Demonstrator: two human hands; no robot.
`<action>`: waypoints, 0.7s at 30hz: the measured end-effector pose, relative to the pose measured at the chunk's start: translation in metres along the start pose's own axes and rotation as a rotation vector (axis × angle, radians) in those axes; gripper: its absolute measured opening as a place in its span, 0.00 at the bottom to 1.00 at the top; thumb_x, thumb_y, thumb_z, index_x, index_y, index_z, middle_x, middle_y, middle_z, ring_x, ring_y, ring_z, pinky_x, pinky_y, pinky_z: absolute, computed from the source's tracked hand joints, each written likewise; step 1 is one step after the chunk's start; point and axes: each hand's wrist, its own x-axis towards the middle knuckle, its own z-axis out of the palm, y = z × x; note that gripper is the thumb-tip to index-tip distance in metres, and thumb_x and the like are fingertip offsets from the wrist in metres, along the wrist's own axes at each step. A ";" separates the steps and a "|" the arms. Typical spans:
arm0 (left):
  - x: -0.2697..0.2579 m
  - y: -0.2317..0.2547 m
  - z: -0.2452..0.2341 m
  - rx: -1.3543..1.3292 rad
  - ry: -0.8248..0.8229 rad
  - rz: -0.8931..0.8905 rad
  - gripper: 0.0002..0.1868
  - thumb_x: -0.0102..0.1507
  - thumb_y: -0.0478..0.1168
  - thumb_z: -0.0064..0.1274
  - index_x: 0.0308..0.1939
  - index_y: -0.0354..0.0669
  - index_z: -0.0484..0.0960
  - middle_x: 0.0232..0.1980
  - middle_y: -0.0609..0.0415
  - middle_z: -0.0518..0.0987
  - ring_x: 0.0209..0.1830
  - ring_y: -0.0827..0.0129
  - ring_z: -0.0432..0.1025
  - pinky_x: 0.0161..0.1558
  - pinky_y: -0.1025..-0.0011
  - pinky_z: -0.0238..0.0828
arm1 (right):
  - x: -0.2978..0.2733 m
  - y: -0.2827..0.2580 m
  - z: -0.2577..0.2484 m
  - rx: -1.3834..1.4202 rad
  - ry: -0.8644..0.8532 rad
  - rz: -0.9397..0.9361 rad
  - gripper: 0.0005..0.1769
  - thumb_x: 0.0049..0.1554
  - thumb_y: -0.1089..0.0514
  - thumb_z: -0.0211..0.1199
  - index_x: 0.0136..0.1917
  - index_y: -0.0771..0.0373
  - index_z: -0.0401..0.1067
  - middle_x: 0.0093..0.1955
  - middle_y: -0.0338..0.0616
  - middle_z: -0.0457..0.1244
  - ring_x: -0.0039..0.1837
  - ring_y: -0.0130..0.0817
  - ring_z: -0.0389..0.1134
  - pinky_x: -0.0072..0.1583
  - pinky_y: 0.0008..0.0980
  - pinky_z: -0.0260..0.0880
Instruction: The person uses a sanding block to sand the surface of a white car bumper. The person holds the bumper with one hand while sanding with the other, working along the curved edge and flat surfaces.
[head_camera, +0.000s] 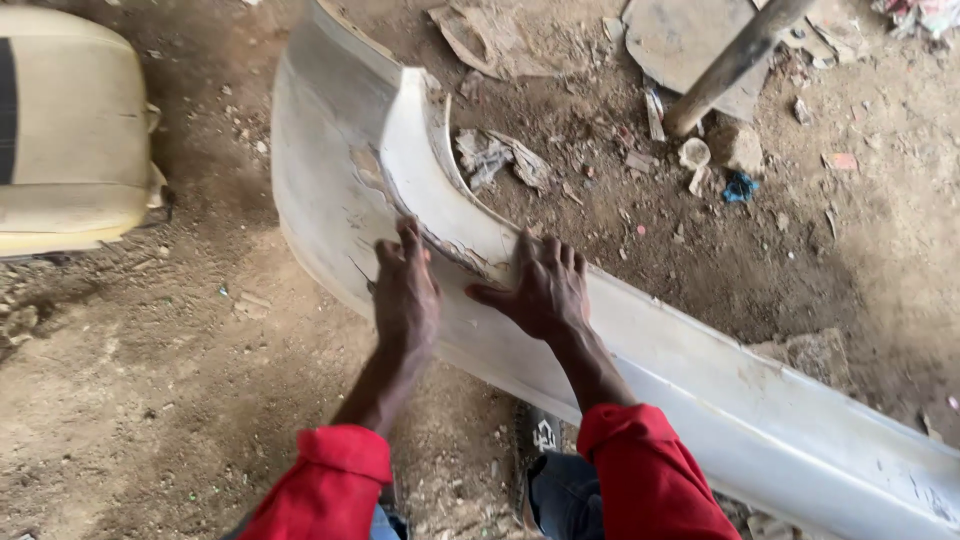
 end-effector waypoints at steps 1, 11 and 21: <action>-0.007 -0.004 0.010 0.002 0.016 0.001 0.31 0.79 0.32 0.49 0.85 0.25 0.61 0.58 0.26 0.74 0.54 0.43 0.85 0.50 0.55 0.92 | -0.007 0.002 0.002 0.000 0.010 -0.013 0.80 0.46 0.02 0.63 0.90 0.60 0.54 0.80 0.62 0.58 0.84 0.59 0.57 0.82 0.58 0.51; 0.014 0.004 0.007 0.163 0.021 -0.047 0.36 0.72 0.31 0.56 0.84 0.31 0.63 0.60 0.39 0.74 0.61 0.55 0.82 0.58 0.66 0.87 | -0.002 0.002 0.003 -0.076 -0.025 0.036 0.77 0.49 0.02 0.61 0.90 0.57 0.55 0.82 0.58 0.58 0.86 0.56 0.57 0.85 0.56 0.52; 0.043 -0.041 0.058 0.289 0.034 -0.014 0.57 0.62 0.35 0.70 0.89 0.30 0.52 0.71 0.26 0.70 0.53 0.61 0.80 0.52 0.75 0.85 | 0.004 0.012 0.017 -0.030 0.069 -0.046 0.71 0.49 0.08 0.67 0.89 0.50 0.53 0.74 0.60 0.63 0.73 0.58 0.63 0.73 0.58 0.59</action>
